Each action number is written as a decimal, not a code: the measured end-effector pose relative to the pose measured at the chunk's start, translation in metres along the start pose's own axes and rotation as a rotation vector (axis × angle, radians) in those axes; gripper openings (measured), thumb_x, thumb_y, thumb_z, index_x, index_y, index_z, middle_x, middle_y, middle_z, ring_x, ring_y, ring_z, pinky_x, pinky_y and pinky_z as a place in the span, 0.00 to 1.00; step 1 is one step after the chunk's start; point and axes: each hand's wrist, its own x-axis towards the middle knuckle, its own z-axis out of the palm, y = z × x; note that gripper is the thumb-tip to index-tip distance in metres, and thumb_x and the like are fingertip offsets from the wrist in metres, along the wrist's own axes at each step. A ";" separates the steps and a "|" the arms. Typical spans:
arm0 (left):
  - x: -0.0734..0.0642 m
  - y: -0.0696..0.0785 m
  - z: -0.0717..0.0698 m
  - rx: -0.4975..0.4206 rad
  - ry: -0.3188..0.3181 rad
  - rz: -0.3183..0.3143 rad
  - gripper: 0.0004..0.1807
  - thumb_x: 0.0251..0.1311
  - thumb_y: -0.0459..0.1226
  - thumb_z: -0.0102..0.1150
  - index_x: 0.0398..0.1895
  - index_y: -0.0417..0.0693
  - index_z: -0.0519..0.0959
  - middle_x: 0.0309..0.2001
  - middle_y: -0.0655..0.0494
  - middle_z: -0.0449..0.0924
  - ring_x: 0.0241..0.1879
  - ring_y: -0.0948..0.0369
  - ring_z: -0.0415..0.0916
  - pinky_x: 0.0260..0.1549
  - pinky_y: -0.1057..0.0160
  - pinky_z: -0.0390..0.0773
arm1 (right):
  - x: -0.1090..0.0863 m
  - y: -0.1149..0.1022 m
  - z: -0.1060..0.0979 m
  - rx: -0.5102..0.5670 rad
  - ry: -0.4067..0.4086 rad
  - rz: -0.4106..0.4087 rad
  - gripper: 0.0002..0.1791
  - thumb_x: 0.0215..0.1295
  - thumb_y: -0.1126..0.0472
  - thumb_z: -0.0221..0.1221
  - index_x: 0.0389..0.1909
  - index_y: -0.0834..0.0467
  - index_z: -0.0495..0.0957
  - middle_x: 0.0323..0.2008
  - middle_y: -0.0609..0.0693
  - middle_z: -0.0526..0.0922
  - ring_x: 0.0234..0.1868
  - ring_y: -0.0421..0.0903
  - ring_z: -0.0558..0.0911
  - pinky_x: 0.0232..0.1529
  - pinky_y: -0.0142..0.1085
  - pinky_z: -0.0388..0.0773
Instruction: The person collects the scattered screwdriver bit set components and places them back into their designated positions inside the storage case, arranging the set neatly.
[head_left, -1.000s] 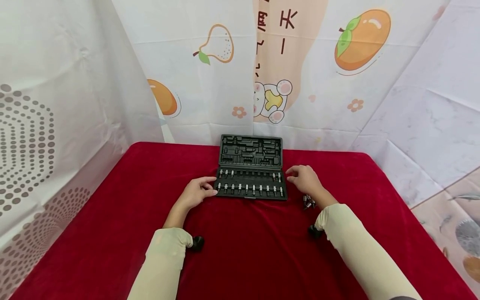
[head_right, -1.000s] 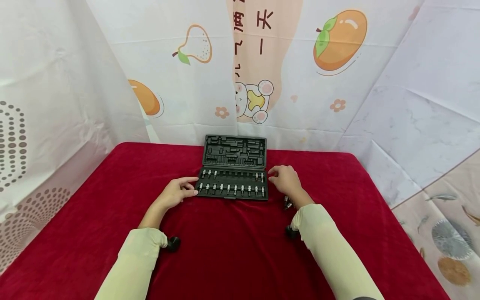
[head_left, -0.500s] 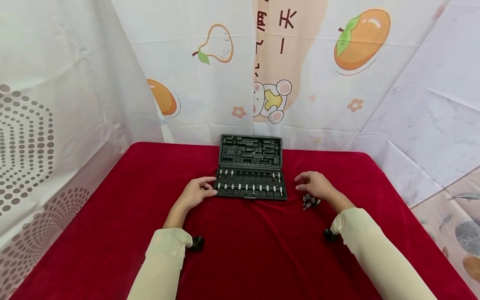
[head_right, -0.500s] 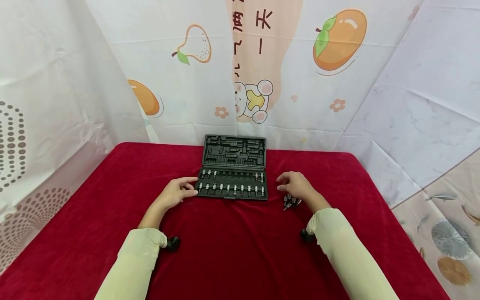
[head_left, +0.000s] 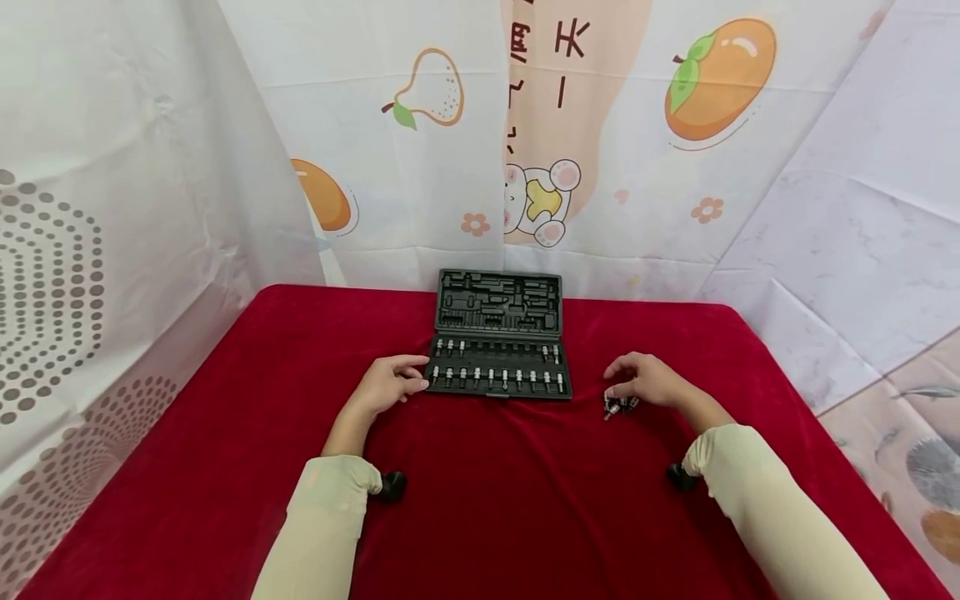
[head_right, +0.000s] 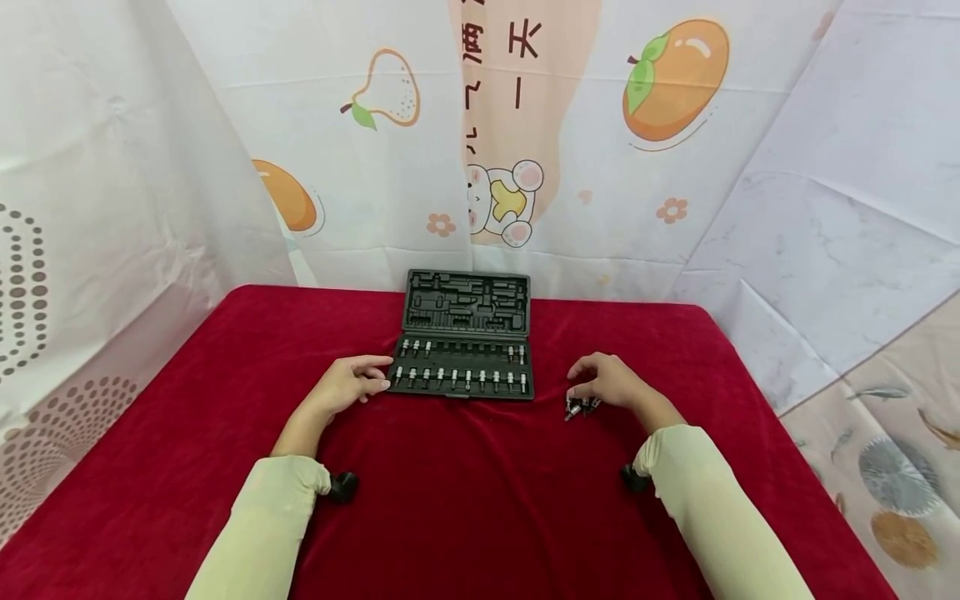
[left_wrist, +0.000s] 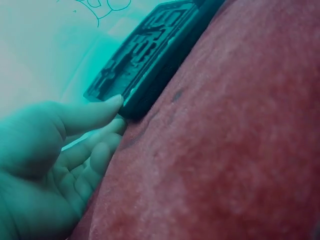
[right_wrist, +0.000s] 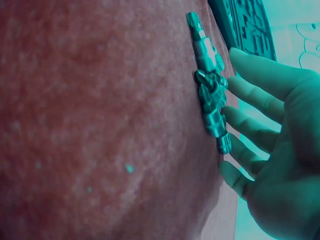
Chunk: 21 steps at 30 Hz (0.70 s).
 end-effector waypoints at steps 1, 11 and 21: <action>0.000 0.000 0.000 -0.013 -0.001 -0.009 0.24 0.59 0.29 0.64 0.61 0.39 0.76 0.39 0.47 0.81 0.32 0.56 0.76 0.29 0.61 0.77 | -0.001 0.000 0.000 0.007 -0.006 0.000 0.14 0.59 0.58 0.68 0.43 0.60 0.83 0.46 0.55 0.78 0.45 0.52 0.74 0.44 0.44 0.72; 0.000 0.002 -0.002 -0.048 -0.007 -0.044 0.23 0.60 0.28 0.63 0.61 0.39 0.77 0.44 0.44 0.81 0.37 0.56 0.78 0.34 0.61 0.79 | -0.006 -0.004 0.005 -0.001 -0.001 -0.041 0.09 0.56 0.57 0.70 0.34 0.56 0.82 0.45 0.56 0.72 0.49 0.58 0.65 0.41 0.43 0.67; 0.001 0.002 -0.004 -0.071 -0.022 -0.071 0.23 0.60 0.27 0.62 0.61 0.38 0.76 0.46 0.43 0.80 0.39 0.56 0.78 0.35 0.61 0.79 | -0.005 -0.006 0.011 -0.049 0.048 -0.010 0.07 0.56 0.57 0.70 0.29 0.51 0.80 0.45 0.56 0.72 0.50 0.59 0.63 0.39 0.43 0.65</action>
